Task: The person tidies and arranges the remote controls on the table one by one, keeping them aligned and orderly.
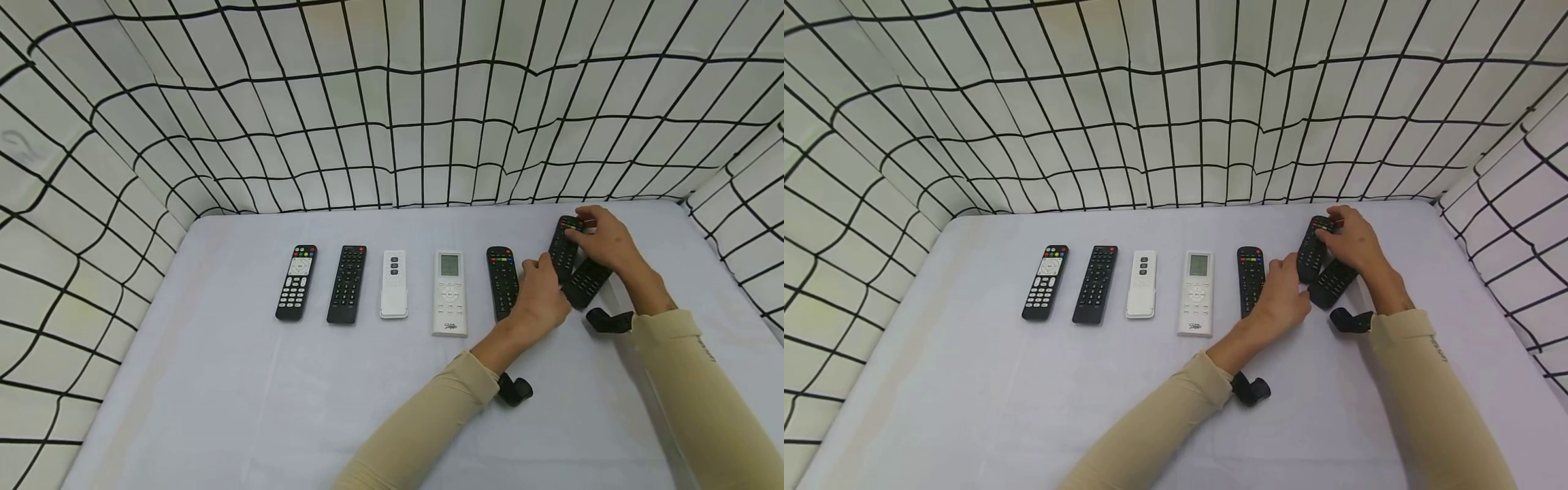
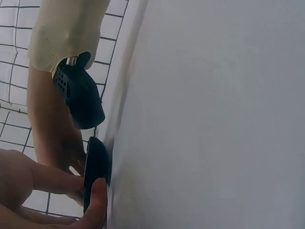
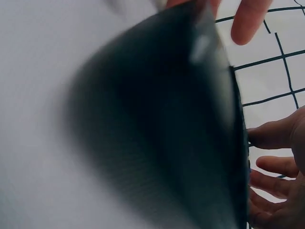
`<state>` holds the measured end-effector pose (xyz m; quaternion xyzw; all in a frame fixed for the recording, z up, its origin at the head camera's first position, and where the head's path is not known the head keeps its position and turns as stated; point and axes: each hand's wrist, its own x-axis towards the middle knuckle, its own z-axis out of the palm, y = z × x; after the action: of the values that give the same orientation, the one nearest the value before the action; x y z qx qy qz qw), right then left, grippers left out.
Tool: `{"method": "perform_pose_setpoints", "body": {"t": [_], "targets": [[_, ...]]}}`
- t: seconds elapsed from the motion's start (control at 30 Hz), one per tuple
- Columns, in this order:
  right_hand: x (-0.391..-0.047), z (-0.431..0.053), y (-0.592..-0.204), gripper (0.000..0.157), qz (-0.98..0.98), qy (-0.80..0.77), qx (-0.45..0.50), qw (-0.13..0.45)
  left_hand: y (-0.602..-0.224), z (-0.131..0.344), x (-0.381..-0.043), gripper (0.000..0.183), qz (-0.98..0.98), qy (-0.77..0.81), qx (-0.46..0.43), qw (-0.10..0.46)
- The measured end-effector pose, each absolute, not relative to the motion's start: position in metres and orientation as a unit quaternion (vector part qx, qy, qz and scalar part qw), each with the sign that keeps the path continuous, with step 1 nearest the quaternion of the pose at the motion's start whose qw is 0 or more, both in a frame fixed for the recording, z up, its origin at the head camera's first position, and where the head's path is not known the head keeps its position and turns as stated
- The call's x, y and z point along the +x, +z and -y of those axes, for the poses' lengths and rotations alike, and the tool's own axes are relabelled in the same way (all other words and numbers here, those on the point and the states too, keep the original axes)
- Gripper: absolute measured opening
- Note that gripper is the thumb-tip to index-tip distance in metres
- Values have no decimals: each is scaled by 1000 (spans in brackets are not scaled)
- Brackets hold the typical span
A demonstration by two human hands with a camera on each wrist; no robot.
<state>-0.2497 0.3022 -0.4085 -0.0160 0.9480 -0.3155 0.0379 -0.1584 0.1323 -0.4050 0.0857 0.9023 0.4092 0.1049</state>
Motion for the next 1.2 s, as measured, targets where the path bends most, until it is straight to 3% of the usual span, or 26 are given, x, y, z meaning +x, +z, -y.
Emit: {"method": "perform_pose_setpoints", "body": {"t": [0.57,0.83,1.2], "targets": [[-246,-300,-401,65,-934,-348,-25,71,-411,-131,-156,27,-833,538,84,99],[-241,-297,-399,63,-927,-369,-28,65,-409,-130,-153,48,-796,591,56,113],[-236,-300,-400,61,-917,-390,-40,79,-405,-132,-150,64,-766,628,-1,137]]}}
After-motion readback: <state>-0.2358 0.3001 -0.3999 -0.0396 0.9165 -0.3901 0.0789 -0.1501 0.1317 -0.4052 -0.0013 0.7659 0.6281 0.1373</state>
